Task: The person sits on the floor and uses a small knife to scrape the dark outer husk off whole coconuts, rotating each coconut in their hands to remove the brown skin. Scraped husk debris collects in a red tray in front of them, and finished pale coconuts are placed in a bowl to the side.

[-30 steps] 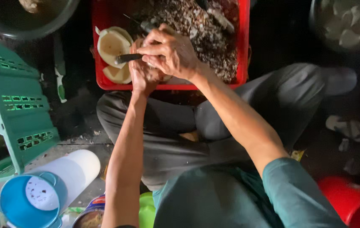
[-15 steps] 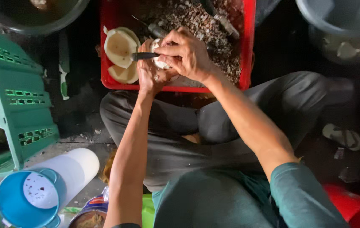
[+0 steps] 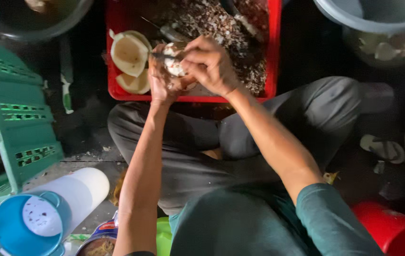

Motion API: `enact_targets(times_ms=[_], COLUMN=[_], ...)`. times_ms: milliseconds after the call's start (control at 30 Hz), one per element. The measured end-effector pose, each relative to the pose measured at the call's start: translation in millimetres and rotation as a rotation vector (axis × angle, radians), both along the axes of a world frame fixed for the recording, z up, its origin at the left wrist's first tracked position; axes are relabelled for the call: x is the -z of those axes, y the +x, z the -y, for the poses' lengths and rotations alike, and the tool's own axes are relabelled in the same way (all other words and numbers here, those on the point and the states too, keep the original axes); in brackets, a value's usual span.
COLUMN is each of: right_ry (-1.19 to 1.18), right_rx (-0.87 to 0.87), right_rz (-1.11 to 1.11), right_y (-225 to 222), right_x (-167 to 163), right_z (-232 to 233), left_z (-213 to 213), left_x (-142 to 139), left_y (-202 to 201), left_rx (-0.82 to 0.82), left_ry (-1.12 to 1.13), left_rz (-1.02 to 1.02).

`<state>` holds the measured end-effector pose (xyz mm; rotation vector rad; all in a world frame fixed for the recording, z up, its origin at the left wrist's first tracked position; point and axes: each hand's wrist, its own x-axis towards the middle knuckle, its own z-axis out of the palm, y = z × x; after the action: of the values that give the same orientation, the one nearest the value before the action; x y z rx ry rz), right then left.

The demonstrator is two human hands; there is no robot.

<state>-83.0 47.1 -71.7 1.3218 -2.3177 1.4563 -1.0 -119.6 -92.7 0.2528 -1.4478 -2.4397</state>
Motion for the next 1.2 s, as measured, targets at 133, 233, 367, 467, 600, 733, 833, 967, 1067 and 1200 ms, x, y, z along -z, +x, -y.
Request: enact_targets(times_ms=[133,233,367,467,600,733,833,967,1067,1200], right_ry=[-0.029,0.010,0.038,0.073,0.085,0.107,0.145,0.449,0.412,0.529], right_rx=[0.062,0.047,0.123,0.183,0.289,0.328,0.280,0.328,0.220,0.359], right_rz=[0.130,-0.016,0.071,0.308,0.709,0.674,0.664,0.724,0.217,0.057], right_y=[0.2,0.0,-3.0,-6.6,11.7,29.4,30.4,29.8,26.9,0.2], right_x=[2.6,19.6,43.2,55.3,74.5,83.5,75.0,62.2,65.4,81.0], right_z=[0.9,2.9,-6.0,-22.6,-32.4,-23.1,-17.2,-20.7,-29.9,-35.5], left_z=[1.4,2.3,4.5,13.6,32.3,44.2,45.1,41.1,36.3,30.1], left_x=[6.5,1.6,-4.5,-3.4,-0.3,-1.6,-4.3,-7.2,-9.0,-12.9], left_y=[7.5,14.1,13.0,10.0,10.6,13.3,15.1,17.4,18.5,18.2], left_rx=[-0.148,-0.118,-0.113,-0.096,0.035,0.035,0.011,0.014,0.021,-0.018], left_ry=[-0.623,-0.901,-1.097,-1.187,-1.051,-1.221,-1.295,-1.004,-1.198,-1.188], left_rz=[0.058,0.058,0.219,0.069,-0.002,-0.036,-0.026,-0.171,0.074,0.076])
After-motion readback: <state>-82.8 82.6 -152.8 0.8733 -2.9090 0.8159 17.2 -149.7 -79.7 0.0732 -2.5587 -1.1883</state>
